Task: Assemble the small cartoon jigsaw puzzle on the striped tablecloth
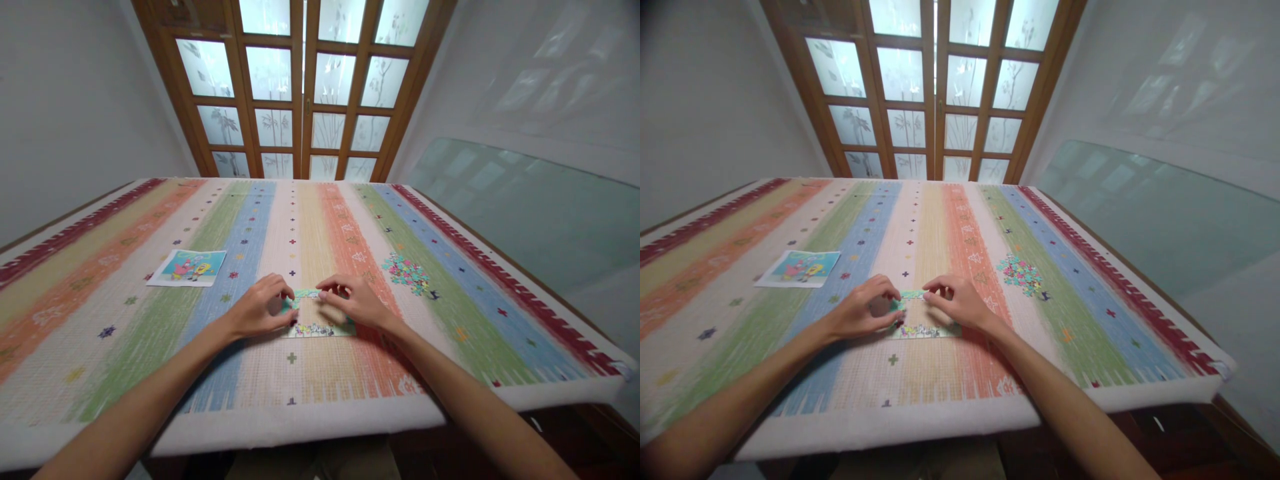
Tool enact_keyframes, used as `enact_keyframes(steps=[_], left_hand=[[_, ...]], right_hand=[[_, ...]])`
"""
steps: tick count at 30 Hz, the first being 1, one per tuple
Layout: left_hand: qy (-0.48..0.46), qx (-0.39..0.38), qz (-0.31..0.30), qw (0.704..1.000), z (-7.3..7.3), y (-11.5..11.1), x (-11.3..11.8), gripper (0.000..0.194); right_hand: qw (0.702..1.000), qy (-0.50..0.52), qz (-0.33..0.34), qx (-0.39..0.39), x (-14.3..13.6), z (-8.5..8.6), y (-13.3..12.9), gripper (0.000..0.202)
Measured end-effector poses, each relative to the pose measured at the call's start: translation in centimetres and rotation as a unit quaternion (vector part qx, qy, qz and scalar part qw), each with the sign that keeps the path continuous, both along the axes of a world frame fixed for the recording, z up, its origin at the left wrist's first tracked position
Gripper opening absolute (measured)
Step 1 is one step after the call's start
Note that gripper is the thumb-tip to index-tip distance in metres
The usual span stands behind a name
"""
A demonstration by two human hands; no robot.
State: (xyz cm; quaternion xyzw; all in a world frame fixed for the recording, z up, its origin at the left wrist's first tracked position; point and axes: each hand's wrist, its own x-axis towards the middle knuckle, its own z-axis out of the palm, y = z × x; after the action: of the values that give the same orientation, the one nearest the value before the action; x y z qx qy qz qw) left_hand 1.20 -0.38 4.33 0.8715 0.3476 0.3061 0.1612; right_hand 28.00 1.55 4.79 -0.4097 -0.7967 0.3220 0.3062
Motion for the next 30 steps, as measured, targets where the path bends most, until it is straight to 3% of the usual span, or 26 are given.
enact_keyframes(steps=[5, 10, 15, 18, 23, 30], left_hand=[[-0.006, 0.049, -0.018, 0.999, -0.1, -0.9, 1.9, 0.012], [0.004, 0.052, -0.016, 0.998, 0.0, -1.0, 1.9, 0.014], [0.073, 0.045, 0.002, 0.996, 1.1, 0.0, -0.4, 0.03], [0.135, 0.012, 0.019, 0.991, 1.8, 0.7, -2.8, 0.025], [0.18, -0.061, 0.031, 0.981, 2.0, 1.6, -5.7, 0.025], [0.19, -0.103, 0.021, 0.976, 1.9, 2.1, -6.4, 0.022]], right_hand=[[0.996, 0.032, 0.054, -0.061, -1.6, 0.2, -1.1, 0.017], [0.994, 0.05, 0.051, -0.088, -1.8, -0.1, -1.0, 0.014], [0.999, 0.019, -0.018, -0.034, 0.2, -0.1, 0.5, 0.012], [0.999, -0.013, -0.039, -0.016, 1.4, -0.4, 1.5, 0.011], [0.999, -0.035, -0.023, -0.003, 1.7, -0.8, 2.1, 0.012], [0.998, -0.064, -0.013, 0.02, 1.0, -1.2, 1.9, 0.013]])
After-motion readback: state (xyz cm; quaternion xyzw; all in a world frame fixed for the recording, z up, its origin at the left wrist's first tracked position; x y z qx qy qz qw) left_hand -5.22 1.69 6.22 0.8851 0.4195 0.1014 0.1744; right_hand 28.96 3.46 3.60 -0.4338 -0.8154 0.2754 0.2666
